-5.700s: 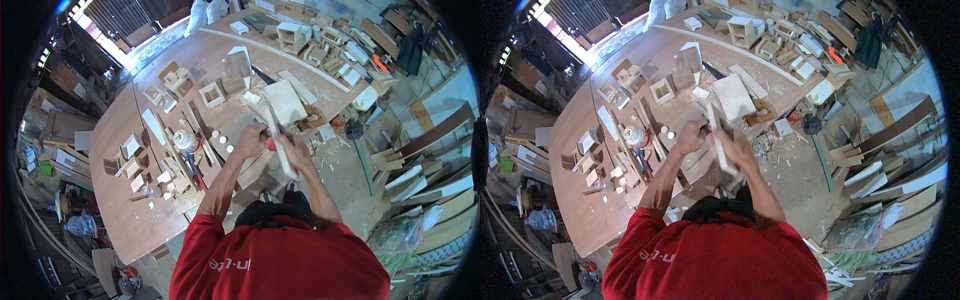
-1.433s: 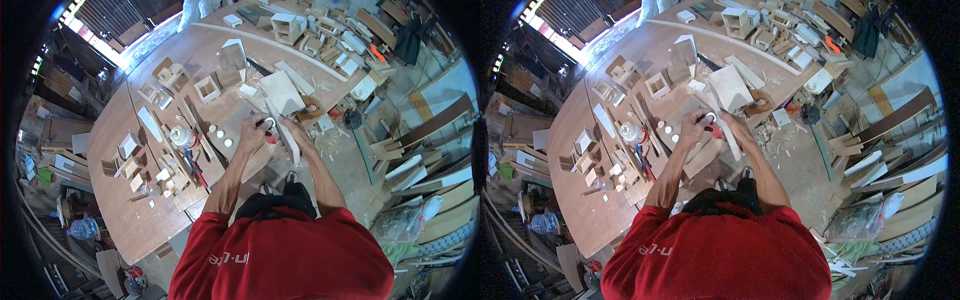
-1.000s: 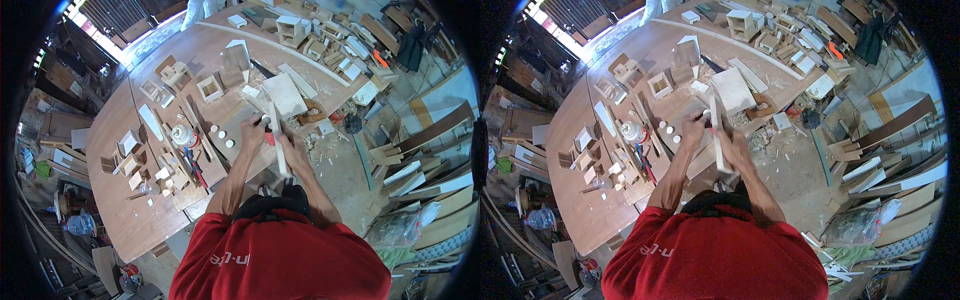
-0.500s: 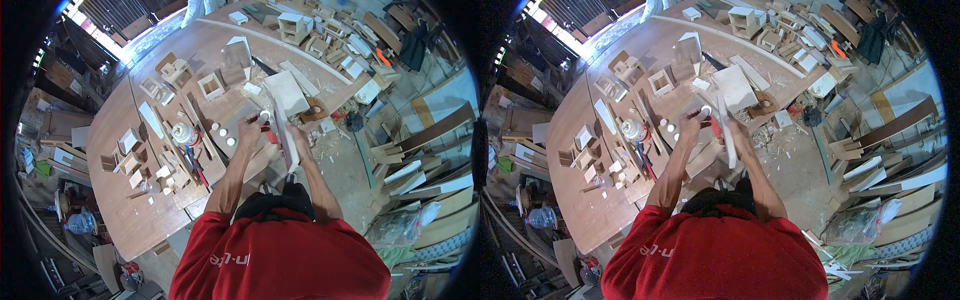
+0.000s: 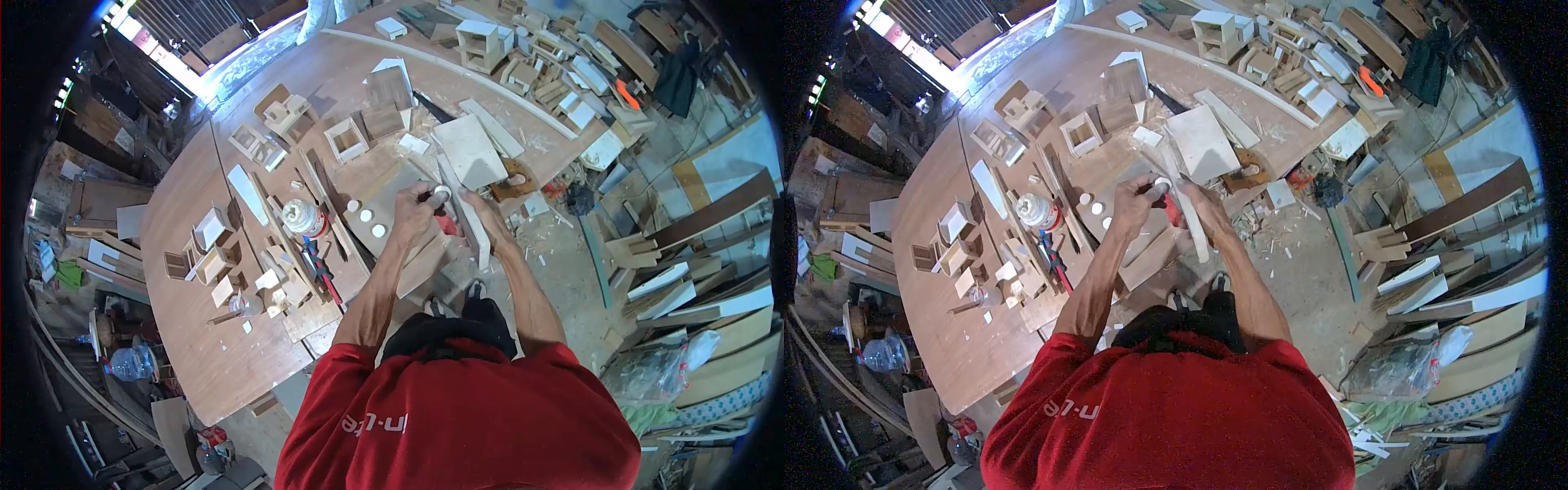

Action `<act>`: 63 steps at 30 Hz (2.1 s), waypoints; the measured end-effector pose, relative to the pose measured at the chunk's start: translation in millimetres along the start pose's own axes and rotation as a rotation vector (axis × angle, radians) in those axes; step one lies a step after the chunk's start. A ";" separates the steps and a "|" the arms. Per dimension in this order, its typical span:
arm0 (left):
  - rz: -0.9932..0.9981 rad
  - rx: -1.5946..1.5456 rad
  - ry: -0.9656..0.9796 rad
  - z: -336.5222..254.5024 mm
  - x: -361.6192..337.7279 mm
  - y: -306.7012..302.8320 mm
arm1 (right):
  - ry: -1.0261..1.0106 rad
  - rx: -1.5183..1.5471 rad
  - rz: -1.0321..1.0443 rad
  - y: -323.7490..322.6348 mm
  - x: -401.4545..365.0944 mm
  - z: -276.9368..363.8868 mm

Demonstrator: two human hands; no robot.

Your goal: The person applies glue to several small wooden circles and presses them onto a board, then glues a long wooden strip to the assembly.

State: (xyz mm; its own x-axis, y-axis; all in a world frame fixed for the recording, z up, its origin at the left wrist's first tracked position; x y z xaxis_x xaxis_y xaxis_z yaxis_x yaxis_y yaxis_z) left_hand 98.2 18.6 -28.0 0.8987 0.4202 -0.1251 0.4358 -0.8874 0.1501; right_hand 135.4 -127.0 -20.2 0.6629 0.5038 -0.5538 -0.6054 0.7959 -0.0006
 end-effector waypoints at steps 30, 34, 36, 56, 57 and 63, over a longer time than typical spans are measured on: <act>-0.114 -0.031 -0.062 8.2 -0.1 -12.1 | -0.025 0.307 0.043 11.2 -6.6 -23.8; -0.157 -0.103 -0.075 13.1 4.9 -14.4 | -0.339 -0.228 -0.175 8.2 -40.7 4.8; -0.052 0.284 0.096 -0.3 -1.0 -1.3 | -0.456 -0.320 -0.246 2.3 -46.7 16.3; -0.077 -0.207 -0.122 15.2 -2.5 0.7 | -0.122 0.084 -0.024 1.7 -34.4 -14.9; -0.129 -0.229 -0.141 20.2 -2.2 -3.0 | -0.142 -0.039 -0.071 3.5 -47.1 -8.1; -0.123 -0.267 -0.085 10.5 -6.1 6.9 | -0.168 -0.225 -0.098 4.3 -39.5 9.7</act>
State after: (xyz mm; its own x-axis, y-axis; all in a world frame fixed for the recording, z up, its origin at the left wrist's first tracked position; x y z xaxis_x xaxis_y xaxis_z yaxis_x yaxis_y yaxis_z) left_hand 95.2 7.9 -36.5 0.8362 0.4941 -0.2380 0.5483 -0.7450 0.3799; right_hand 110.9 -140.2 9.7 0.7751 0.4920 -0.3964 -0.6051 0.7586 -0.2417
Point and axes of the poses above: each hand's wrist, its own x-axis towards the middle knuckle, its own y-axis out of the palm, z = x × y, the point moved 8 cm from there along x, towards the middle knuckle, and after that the axes turned 4 degrees about -x, right-handed, at the moved point
